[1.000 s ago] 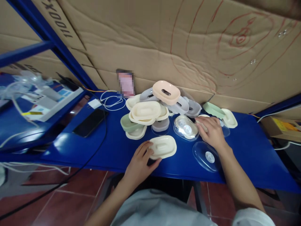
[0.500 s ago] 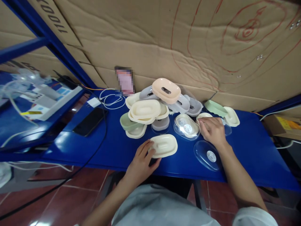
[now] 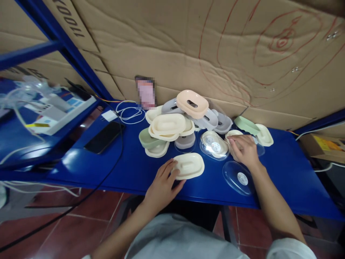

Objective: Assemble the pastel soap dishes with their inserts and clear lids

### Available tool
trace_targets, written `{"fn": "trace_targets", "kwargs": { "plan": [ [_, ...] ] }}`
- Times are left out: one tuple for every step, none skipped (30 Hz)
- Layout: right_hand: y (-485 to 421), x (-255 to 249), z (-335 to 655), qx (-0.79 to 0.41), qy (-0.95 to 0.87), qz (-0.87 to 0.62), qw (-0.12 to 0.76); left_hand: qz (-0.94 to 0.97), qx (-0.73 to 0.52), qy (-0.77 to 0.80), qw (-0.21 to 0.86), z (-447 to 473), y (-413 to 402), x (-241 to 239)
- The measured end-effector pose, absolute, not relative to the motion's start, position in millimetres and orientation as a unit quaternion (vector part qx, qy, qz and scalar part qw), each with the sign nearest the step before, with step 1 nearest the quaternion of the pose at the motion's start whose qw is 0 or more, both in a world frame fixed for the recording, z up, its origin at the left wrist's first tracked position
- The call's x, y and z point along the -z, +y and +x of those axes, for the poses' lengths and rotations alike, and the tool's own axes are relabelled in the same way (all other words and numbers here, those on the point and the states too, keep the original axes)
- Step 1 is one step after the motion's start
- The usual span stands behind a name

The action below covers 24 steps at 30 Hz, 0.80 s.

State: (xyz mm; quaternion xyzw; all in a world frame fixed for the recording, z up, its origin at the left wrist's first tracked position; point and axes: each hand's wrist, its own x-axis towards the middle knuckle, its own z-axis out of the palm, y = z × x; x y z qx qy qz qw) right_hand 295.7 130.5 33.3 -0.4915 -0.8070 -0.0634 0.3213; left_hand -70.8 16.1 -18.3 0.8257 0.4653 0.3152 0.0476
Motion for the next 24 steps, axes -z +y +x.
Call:
{"fn": "trace_targets", "kwargs": {
  "plan": [
    [130,-34,295,0.061,-0.808,-0.489,0.323,0.825,-0.315,0.466,0.045,-70,16,18],
    [130,-34,295,0.059,-0.808,-0.488,0.325,0.825,-0.315,0.466,0.042,-70,16,18],
    [130,-35,295,0.057,-0.809,-0.486,0.326,0.826,-0.315,0.466,0.04,-70,16,19],
    [130,-35,294,0.055,-0.809,-0.485,0.326,0.827,-0.314,0.465,0.039,-70,16,19],
    [129,-36,294,0.054,-0.81,-0.485,0.326,0.827,-0.314,0.464,0.038,-70,15,19],
    [129,-36,294,0.053,-0.81,-0.485,0.327,0.828,-0.313,0.464,0.039,-70,15,20],
    [129,-36,293,0.053,-0.808,-0.485,0.329,0.828,-0.313,0.464,0.04,-70,16,21],
    [129,-36,294,0.054,-0.807,-0.485,0.333,0.827,-0.314,0.465,0.041,-71,16,21],
    [129,-36,294,0.054,-0.805,-0.485,0.337,0.826,-0.315,0.466,0.043,-71,16,22],
    [129,-36,295,0.054,-0.804,-0.485,0.34,0.825,-0.317,0.466,0.044,-71,16,22],
    [129,-36,295,0.054,-0.803,-0.486,0.342,0.825,-0.318,0.465,0.046,-72,16,22],
    [129,-37,295,0.051,-0.804,-0.485,0.34,0.826,-0.318,0.463,0.05,-72,16,22],
    [128,-38,295,0.046,-0.809,-0.482,0.335,0.828,-0.316,0.46,0.055,-73,16,21],
    [126,-40,294,0.036,-0.818,-0.476,0.323,0.831,-0.312,0.456,0.061,-73,16,21],
    [124,-41,292,0.022,-0.831,-0.467,0.303,0.834,-0.308,0.452,0.069,-74,16,20],
    [122,-42,289,0.003,-0.846,-0.455,0.276,0.836,-0.305,0.45,0.078,-75,16,19],
    [120,-43,286,-0.016,-0.862,-0.444,0.244,0.835,-0.305,0.449,0.086,-76,17,19],
    [118,-43,283,-0.031,-0.875,-0.435,0.211,0.833,-0.308,0.45,0.095,-77,17,18],
    [116,-43,279,-0.039,-0.884,-0.428,0.184,0.829,-0.311,0.453,0.104,-78,17,17],
    [114,-42,276,-0.039,-0.889,-0.425,0.167,0.825,-0.315,0.455,0.113,-78,18,17],
    [114,-41,274,-0.035,-0.891,-0.424,0.161,0.823,-0.318,0.455,0.12,-79,18,16],
    [114,-40,273,-0.03,-0.891,-0.422,0.164,0.823,-0.318,0.454,0.125,-79,19,15],
    [114,-39,272,-0.027,-0.89,-0.421,0.173,0.825,-0.317,0.45,0.129,-80,19,15],
    [114,-39,272,-0.029,-0.889,-0.418,0.185,0.83,-0.313,0.443,0.131,-80,19,14]
  ]
}}
